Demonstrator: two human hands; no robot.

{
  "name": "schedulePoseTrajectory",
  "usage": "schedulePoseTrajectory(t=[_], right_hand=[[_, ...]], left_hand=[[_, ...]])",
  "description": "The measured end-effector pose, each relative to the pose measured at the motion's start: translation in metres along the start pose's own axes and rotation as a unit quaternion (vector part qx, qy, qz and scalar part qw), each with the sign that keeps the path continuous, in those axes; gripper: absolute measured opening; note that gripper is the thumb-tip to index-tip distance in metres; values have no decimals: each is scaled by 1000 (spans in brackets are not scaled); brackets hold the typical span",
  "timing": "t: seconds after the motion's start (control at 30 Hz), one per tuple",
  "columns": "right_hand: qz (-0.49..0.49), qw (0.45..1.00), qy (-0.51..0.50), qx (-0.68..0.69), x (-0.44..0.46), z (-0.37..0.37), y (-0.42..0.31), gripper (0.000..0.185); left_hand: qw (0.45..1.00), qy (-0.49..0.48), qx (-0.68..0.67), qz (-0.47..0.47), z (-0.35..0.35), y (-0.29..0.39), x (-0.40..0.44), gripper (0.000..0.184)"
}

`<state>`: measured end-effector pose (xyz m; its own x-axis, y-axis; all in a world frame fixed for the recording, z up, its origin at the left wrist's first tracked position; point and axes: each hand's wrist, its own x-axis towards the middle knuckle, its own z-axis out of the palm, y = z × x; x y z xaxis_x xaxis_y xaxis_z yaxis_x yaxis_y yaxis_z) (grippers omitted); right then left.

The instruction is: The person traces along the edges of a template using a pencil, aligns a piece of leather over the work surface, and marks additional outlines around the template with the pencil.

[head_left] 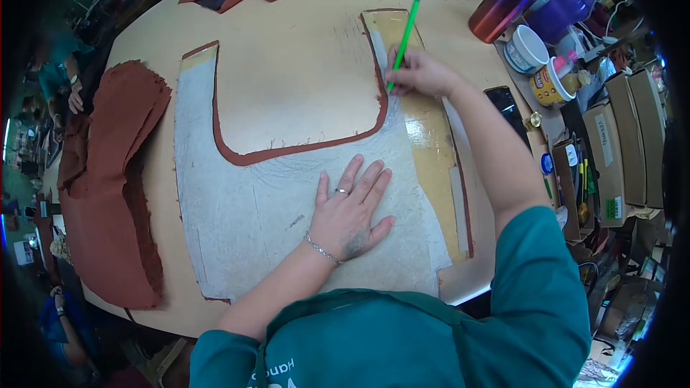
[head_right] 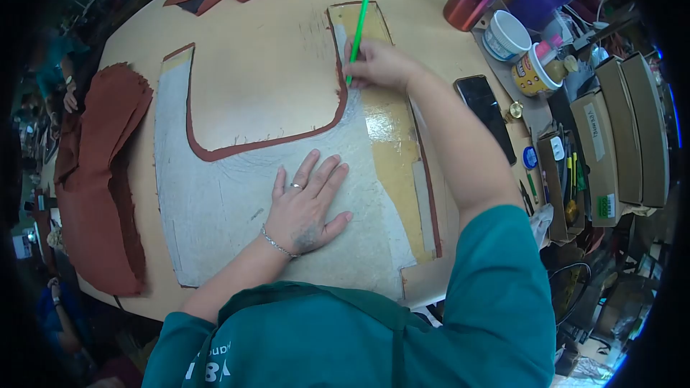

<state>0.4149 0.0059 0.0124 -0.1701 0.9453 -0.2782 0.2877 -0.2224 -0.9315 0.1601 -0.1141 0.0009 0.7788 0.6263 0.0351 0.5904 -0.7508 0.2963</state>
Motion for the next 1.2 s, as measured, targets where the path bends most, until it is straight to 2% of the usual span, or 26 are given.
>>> schedulePoseTrajectory(t=[0.07,0.23,0.33,0.43,0.5,0.6,0.67,0.73,0.83,0.9,1.03,1.2], right_hand=[[-18,999,-25,-35,33,-20,-2,13],[-75,993,82,-46,114,-46,-7,13],[-146,964,206,81,134,-45,-1,17],[-250,848,340,320,142,-44,18,18],[-236,841,404,270,144,-48,21,19],[-231,835,458,199,137,-42,20,20],[-203,851,469,123,146,-46,32,25],[-193,861,467,57,155,-50,35,29],[-181,874,451,-38,158,-52,41,35],[-147,877,444,-112,155,-52,34,36],[-100,894,420,-122,144,-41,16,36],[-98,856,474,-180,138,-60,29,32]], left_hand=[[1000,7,-3,3,1,-1,0,66],[1000,4,-3,2,1,-2,2,65],[1000,5,-6,3,0,-2,2,64],[999,12,-30,8,-2,-6,9,58],[998,1,-59,16,-4,-13,17,51],[987,54,-150,26,-9,-36,69,40],[991,104,-78,39,-13,-53,121,37],[994,102,-8,26,-10,-72,173,41],[996,60,41,-43,-6,-87,225,54],[995,34,55,-77,0,-88,238,60],[995,39,41,-85,3,-89,239,65],[993,21,50,-105,0,-89,245,69]])
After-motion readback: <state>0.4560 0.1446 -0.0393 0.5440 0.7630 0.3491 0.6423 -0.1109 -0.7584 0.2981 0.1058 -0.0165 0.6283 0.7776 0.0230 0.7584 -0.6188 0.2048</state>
